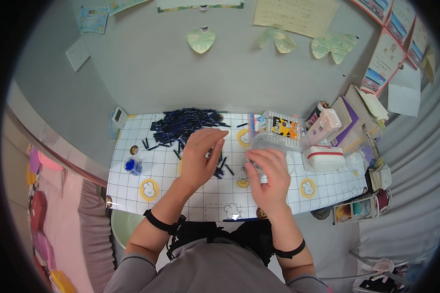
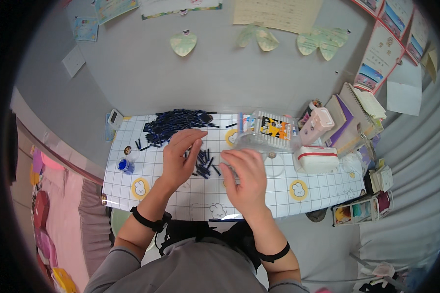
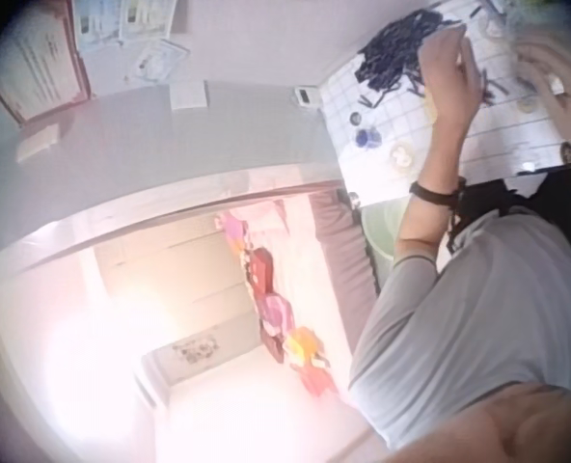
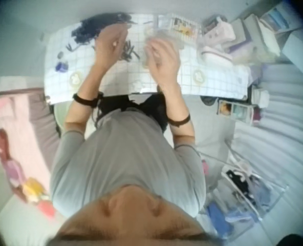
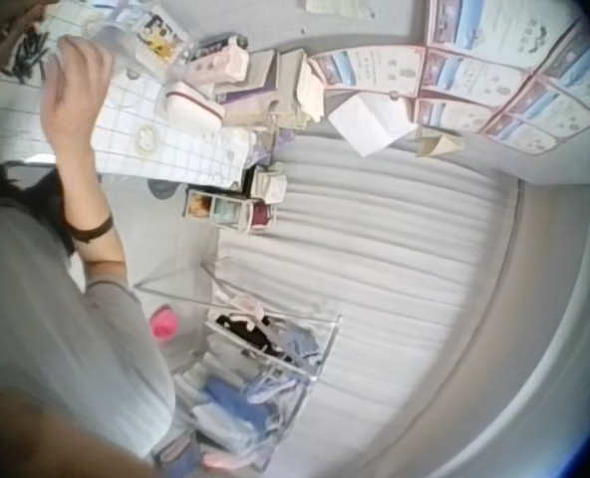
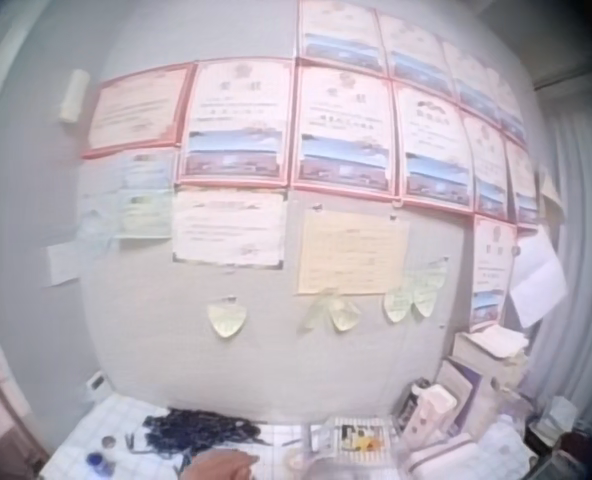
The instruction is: The person is assembling pens by putting ink refills into pen bodies.
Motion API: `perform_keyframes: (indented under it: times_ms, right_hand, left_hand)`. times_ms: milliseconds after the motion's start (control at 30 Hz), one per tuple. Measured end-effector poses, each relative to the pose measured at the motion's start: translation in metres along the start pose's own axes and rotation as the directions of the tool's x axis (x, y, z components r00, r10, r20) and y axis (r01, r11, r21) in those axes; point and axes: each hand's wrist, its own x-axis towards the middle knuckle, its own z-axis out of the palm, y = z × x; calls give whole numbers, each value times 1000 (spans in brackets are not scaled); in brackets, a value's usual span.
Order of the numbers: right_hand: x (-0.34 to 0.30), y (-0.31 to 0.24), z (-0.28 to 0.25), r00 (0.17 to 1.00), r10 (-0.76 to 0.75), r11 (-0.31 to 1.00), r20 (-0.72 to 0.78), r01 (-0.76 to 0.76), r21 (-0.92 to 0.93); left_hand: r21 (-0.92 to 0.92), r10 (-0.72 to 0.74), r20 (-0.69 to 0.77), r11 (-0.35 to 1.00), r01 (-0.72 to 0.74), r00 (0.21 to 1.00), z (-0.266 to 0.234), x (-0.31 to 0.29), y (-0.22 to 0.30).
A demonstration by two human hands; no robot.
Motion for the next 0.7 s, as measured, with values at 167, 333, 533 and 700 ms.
perform_keyframes:
  times_ms: [167,333,533,700]
  right_hand:
    - [-30,9,59,930,134,986,342,-159,46]
    - [-82,14,100,752,213,972,624,-97,-215]
    - [-88,24,116,719,170,957,674,42,-286]
    - [-80,46,114,712,137,954,689,91,-284]
  left_hand:
    - [146,-219,178,970,195,959,-23,-33,-38]
    - [286,-194,523,957,44,830,-32,-95,-59]
    - [316,-201,509,948,36,837,-31,-111,-65]
    - [309,-174,483,951,19,858,-43,-111,-69]
